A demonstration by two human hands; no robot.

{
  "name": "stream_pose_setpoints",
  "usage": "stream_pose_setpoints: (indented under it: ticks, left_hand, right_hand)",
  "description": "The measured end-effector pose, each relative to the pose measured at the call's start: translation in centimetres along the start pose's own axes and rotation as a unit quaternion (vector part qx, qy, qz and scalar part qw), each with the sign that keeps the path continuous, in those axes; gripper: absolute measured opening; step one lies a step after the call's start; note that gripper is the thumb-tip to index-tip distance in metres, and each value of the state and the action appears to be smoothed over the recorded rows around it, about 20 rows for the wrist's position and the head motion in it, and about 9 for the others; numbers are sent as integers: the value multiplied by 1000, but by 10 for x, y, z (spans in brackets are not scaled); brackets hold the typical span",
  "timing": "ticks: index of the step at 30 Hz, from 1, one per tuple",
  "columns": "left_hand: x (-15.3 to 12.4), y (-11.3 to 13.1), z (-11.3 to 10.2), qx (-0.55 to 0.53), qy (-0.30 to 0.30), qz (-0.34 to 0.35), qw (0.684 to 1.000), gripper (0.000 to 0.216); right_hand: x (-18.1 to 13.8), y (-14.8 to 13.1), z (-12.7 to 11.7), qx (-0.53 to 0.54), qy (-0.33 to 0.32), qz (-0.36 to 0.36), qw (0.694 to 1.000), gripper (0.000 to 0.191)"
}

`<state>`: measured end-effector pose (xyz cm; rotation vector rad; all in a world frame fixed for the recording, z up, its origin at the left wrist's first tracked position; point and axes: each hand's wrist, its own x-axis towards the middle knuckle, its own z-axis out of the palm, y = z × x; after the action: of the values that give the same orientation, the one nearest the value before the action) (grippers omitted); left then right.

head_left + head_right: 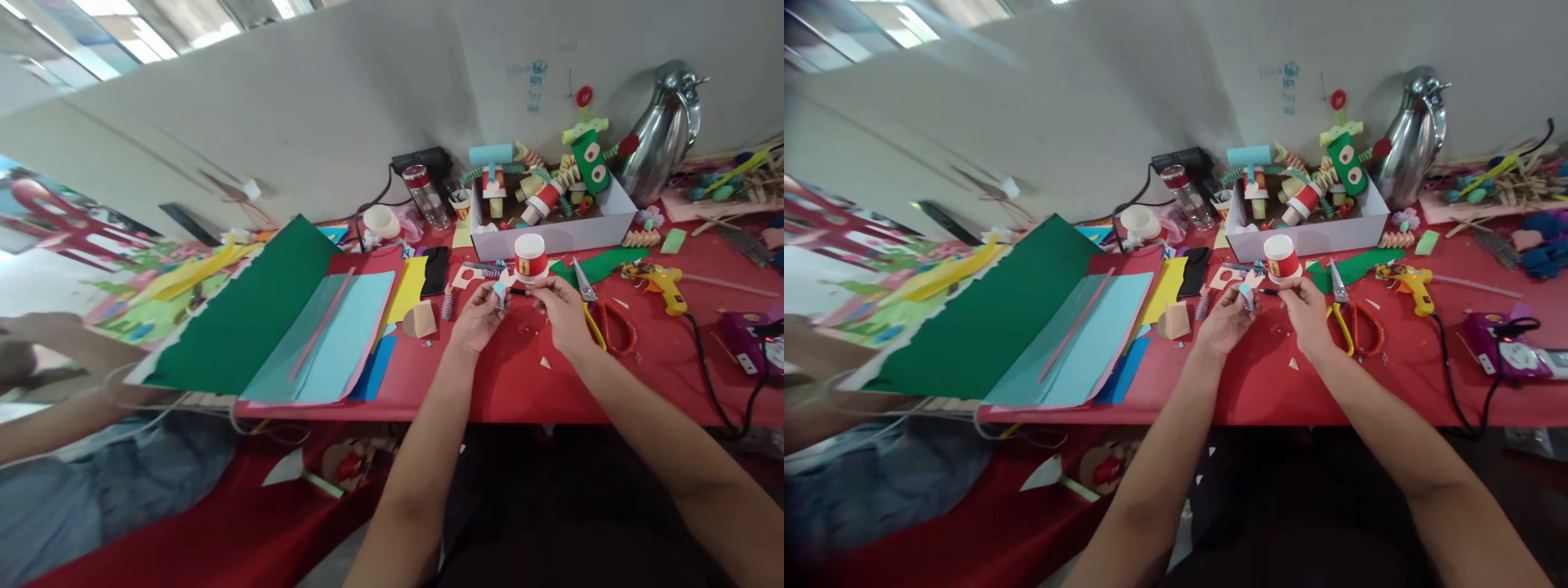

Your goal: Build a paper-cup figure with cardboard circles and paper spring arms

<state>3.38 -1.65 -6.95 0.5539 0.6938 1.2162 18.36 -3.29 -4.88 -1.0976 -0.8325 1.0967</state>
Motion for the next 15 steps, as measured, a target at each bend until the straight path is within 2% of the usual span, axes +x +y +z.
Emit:
stream_pose_setpoints:
  ticks: [4,7,10,12,15]
  left_hand:
    - [-6,11,-2,-54,20,53,997,16]
    - [-11,22,-5,-94,28,128,987,13]
    - [-16,30,-6,-107,45,193,974,16]
    - [-18,34,-4,-100,58,220,969,18]
    - [-20,36,-4,-77,72,224,969,19]
  right_hand:
    - [9,-4,-8,19,53,-44,997,9]
    - [14,-4,-12,19,53,-47,997,8]
    - [15,0,-13,-34,18,-43,998,5]
    - [13,2,-12,-115,-19,-55,992,2]
    - [7,3,-11,-283,-97,-96,949,10]
